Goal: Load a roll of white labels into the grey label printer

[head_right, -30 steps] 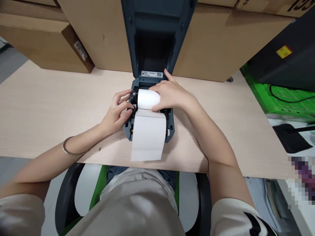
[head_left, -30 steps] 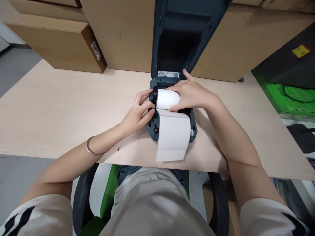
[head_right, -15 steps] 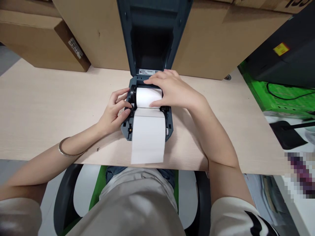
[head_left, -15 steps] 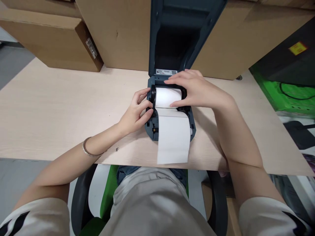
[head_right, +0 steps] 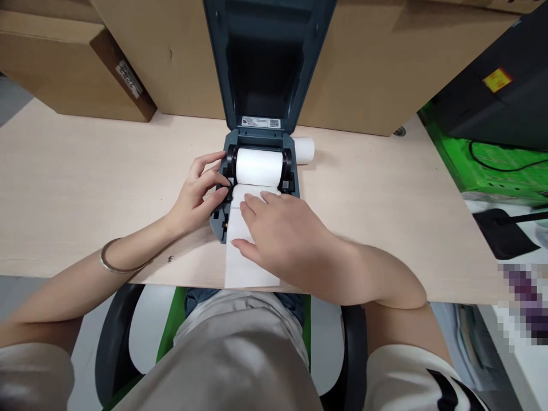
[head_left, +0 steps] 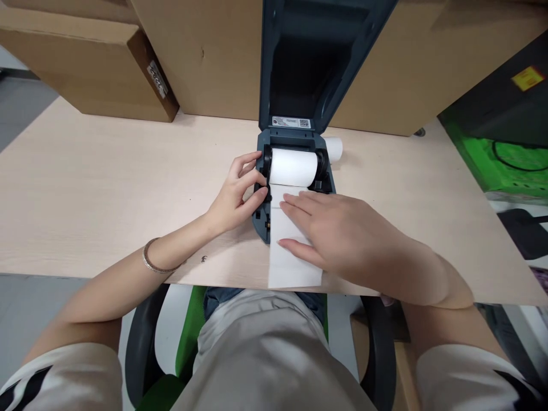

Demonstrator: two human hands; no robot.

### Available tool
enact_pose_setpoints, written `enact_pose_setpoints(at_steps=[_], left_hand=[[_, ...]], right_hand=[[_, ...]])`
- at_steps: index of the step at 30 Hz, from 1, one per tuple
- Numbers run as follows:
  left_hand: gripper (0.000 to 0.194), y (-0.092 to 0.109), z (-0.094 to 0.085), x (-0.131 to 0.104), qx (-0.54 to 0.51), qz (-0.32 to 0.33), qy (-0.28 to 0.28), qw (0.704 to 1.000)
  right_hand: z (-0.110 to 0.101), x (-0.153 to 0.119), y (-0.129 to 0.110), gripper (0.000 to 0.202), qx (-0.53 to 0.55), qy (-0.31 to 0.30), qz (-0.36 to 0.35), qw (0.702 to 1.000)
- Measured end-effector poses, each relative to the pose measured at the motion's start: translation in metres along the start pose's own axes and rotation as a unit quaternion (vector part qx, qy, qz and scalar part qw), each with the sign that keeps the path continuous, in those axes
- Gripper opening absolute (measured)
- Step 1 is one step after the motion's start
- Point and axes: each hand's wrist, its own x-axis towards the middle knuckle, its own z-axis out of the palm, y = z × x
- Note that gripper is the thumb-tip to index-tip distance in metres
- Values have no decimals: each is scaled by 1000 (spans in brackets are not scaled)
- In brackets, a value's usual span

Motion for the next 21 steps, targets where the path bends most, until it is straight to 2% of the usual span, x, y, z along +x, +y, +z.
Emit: enact_pose_setpoints(at_steps=[6,12,14,21], left_hand=[[35,6,-6,2,0,-28,-28,999],[34,8,-12,5,5,-32,-54,998],[35,8,-12,5,0,-35,-52,998],[34,2,-10,2,3,-25,-41,999]], right_hand=[[16,-4,-13,73,17,-17,-5,1000],[43,-25,-36,74,-44,103,56,992],[46,-26,-38,74,-62,123,55,989],[43,-24,-30,73,-43,99,50,993]])
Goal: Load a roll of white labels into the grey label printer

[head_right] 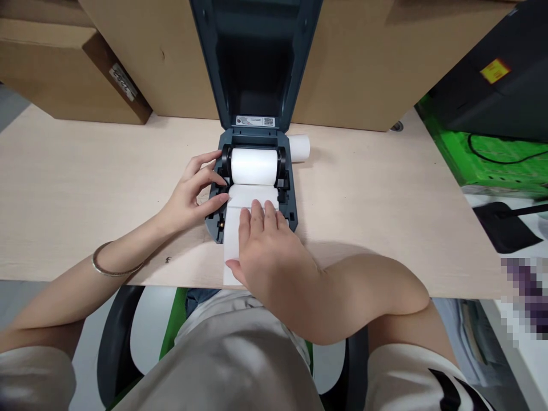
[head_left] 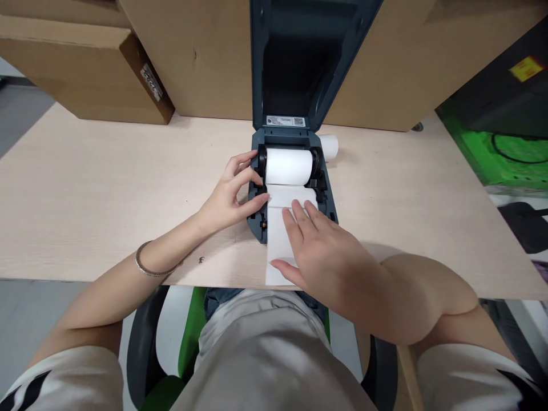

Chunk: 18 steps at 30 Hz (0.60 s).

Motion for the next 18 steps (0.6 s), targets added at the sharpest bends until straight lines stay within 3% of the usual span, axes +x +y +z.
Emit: enact_pose_setpoints(at_steps=[13,18], left_hand=[[37,-12,4,-6,-14,46,6,999],[28,-16,6,-7,-73,68,92,991]], right_hand=[[-7,-6,7,62,-52,66,-40,996],[-8,-5,7,61,-55,71,-40,995]])
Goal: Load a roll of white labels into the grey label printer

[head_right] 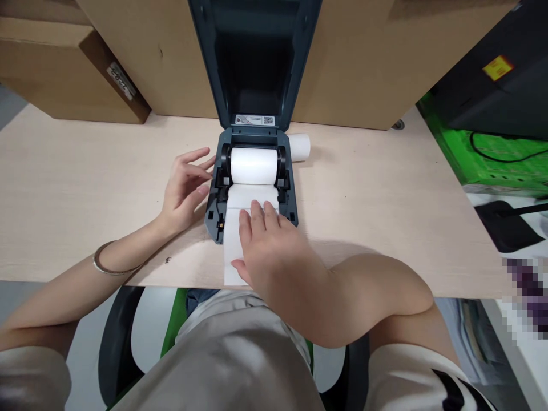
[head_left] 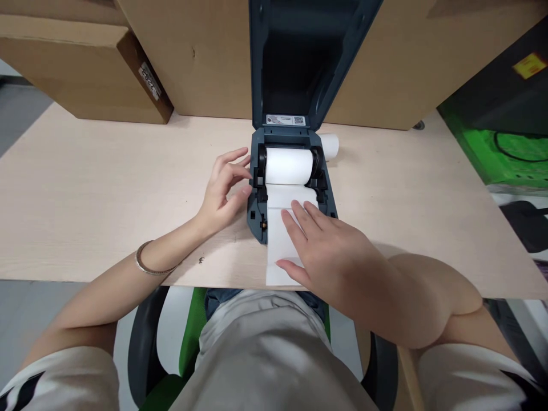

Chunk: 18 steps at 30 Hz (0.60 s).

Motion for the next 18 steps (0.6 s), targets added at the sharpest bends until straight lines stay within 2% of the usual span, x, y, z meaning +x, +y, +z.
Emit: enact_pose_setpoints(at_steps=[2,4,9,11,13,15,16,18], left_hand=[[22,0,-1,1,4,38,21,999],[22,0,-2,3,23,76,19,997],[18,4,-5,5,104,120,17,987],[20,10,-5,3,137,177,15,974],[31,20,-4,0,151,276,-22,949],[42,31,-1,-3,159,383,-89,906],[43,37,1,-4,172,424,-115,882],[39,45,4,-4,198,480,-127,845]], right_hand=[[1,0,0,62,-1,-2,-1,1000],[0,-1,0,63,-3,-5,-4,1000],[-2,-4,-7,68,-20,2,-7,1000],[-4,-6,-13,70,-28,-3,-13,1000],[-7,-9,-19,68,-44,-1,-30,999],[-12,-15,-22,58,-65,0,-70,995],[-16,-18,-21,53,-74,-6,-95,993],[-26,-25,-15,47,-84,-25,-140,986]])
